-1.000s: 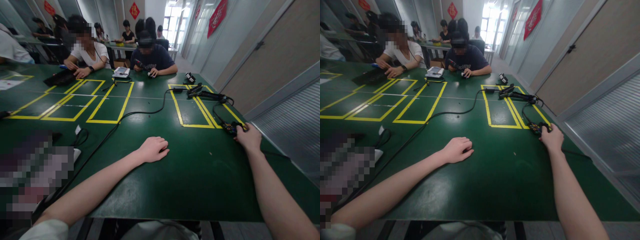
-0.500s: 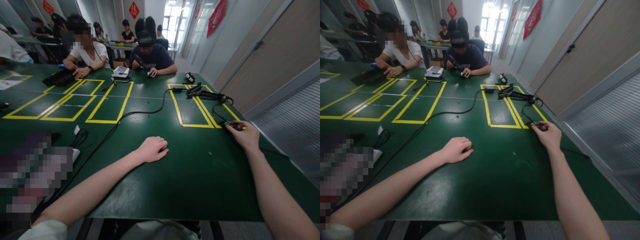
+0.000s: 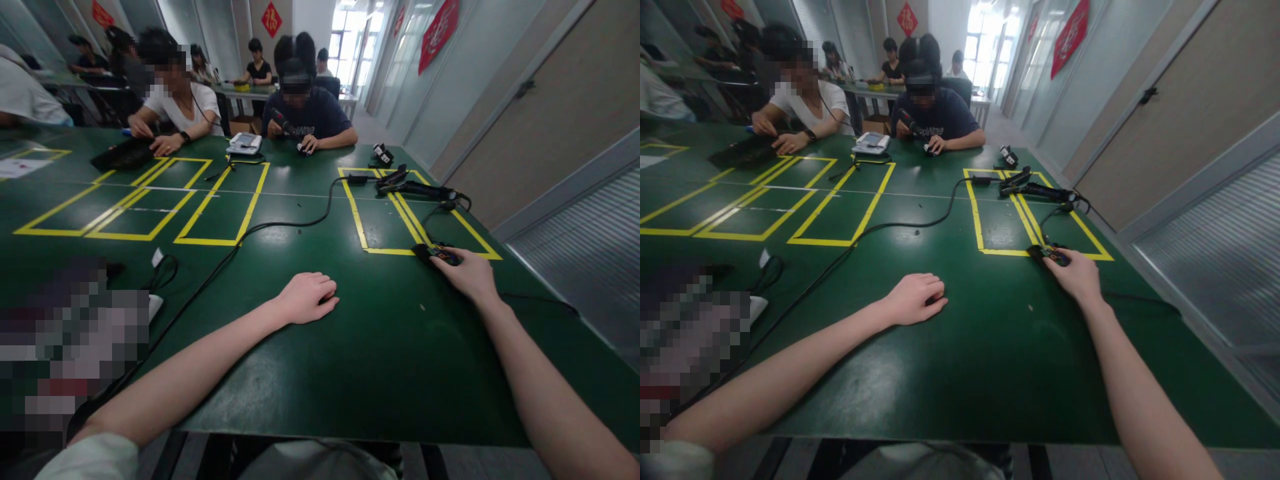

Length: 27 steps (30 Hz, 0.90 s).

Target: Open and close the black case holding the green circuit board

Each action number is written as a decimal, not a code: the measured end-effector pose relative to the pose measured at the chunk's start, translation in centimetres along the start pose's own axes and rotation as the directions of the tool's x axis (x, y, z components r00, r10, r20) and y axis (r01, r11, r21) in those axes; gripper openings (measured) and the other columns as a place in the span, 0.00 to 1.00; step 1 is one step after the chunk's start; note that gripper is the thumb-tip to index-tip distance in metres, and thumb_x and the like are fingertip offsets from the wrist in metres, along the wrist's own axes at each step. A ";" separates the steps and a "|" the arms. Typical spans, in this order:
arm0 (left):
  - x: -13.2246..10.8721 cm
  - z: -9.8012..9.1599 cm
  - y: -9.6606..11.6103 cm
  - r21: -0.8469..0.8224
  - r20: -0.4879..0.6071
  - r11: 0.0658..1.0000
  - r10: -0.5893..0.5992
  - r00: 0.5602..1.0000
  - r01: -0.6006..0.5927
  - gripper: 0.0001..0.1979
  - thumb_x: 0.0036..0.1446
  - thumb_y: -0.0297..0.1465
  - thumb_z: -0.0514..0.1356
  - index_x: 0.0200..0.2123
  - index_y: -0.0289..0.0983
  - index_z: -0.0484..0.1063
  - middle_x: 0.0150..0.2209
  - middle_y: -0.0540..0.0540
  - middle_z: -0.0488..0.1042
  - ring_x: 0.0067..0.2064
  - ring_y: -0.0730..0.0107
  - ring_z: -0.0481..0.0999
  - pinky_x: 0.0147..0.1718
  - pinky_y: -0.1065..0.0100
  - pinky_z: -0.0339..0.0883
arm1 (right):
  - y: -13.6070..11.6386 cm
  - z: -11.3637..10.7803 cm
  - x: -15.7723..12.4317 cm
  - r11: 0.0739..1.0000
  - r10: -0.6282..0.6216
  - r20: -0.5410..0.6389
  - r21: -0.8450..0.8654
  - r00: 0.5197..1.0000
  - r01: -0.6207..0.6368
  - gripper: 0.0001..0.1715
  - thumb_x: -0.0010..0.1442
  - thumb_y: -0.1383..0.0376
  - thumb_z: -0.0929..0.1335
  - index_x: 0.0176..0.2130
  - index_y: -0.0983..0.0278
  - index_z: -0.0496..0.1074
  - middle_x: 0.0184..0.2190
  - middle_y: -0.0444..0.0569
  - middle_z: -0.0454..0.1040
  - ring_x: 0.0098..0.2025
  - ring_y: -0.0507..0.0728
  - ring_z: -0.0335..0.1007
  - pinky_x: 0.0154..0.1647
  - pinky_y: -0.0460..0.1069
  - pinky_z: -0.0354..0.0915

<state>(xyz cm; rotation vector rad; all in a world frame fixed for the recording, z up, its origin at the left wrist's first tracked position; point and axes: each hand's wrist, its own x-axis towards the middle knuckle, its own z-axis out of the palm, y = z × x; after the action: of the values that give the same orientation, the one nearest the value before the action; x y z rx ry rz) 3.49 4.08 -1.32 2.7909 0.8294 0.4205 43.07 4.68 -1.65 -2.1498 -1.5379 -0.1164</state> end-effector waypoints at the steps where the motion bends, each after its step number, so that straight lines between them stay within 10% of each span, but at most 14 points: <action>1: 0.0 0.0 0.0 0.001 -0.015 1.000 0.005 1.000 -0.005 0.10 0.68 0.34 0.57 0.33 0.38 0.69 0.32 0.48 0.74 0.36 0.65 0.74 0.37 0.66 0.65 | -1.6 0.4 -0.6 0.999 -0.029 0.038 0.044 0.999 0.028 0.24 0.56 0.55 0.72 0.46 0.67 0.80 0.40 0.59 0.81 0.43 0.67 0.77 0.45 0.59 0.72; 4: -0.3 -0.3 0.2 0.014 -0.125 1.000 0.012 0.992 -0.010 0.11 0.68 0.39 0.58 0.40 0.37 0.72 0.40 0.43 0.76 0.42 0.61 0.75 0.42 0.63 0.66 | -6.8 1.3 -3.3 0.920 -0.323 0.136 0.280 0.937 0.276 0.21 0.57 0.56 0.72 0.47 0.65 0.80 0.44 0.57 0.81 0.46 0.66 0.79 0.48 0.59 0.74; 9: -0.7 -0.6 0.5 -0.006 -0.201 0.995 0.097 0.975 -0.101 0.20 0.64 0.48 0.60 0.47 0.37 0.73 0.45 0.39 0.77 0.47 0.56 0.76 0.48 0.57 0.67 | -13.6 1.3 -9.2 0.491 -0.832 0.165 0.663 0.530 0.565 0.15 0.64 0.62 0.70 0.50 0.60 0.78 0.43 0.52 0.80 0.43 0.60 0.79 0.45 0.52 0.76; 12: -0.9 -0.2 0.7 -0.037 -0.122 0.980 0.188 0.975 -0.194 0.20 0.64 0.49 0.59 0.39 0.37 0.73 0.34 0.43 0.78 0.38 0.60 0.77 0.41 0.61 0.67 | -14.9 0.9 -11.3 0.393 -0.898 0.154 0.698 0.411 0.598 0.17 0.62 0.66 0.71 0.52 0.60 0.77 0.45 0.53 0.79 0.44 0.59 0.79 0.44 0.51 0.76; 23: -2.5 -1.1 0.6 -0.076 -0.077 0.996 0.045 0.996 -0.051 0.35 0.59 0.47 0.67 0.64 0.36 0.64 0.49 0.40 0.79 0.50 0.54 0.77 0.52 0.56 0.67 | -15.0 1.3 -11.2 0.419 -0.818 0.000 0.685 0.576 0.596 0.15 0.66 0.63 0.70 0.52 0.59 0.77 0.45 0.53 0.81 0.44 0.60 0.80 0.44 0.53 0.77; 27: -3.3 -1.4 0.7 -0.123 -0.087 0.991 0.031 0.996 -0.041 0.40 0.57 0.49 0.69 0.66 0.37 0.62 0.56 0.38 0.77 0.56 0.52 0.75 0.58 0.54 0.65 | -15.2 1.1 -11.3 0.380 -0.834 -0.063 0.655 0.548 0.653 0.14 0.67 0.61 0.71 0.51 0.60 0.77 0.43 0.53 0.83 0.41 0.60 0.80 0.45 0.56 0.76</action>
<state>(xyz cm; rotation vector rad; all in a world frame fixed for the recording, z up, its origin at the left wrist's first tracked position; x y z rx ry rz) 0.76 1.76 -0.55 2.6918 0.7437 0.5801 24.94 -0.89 -1.29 -0.8154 -2.2389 0.3767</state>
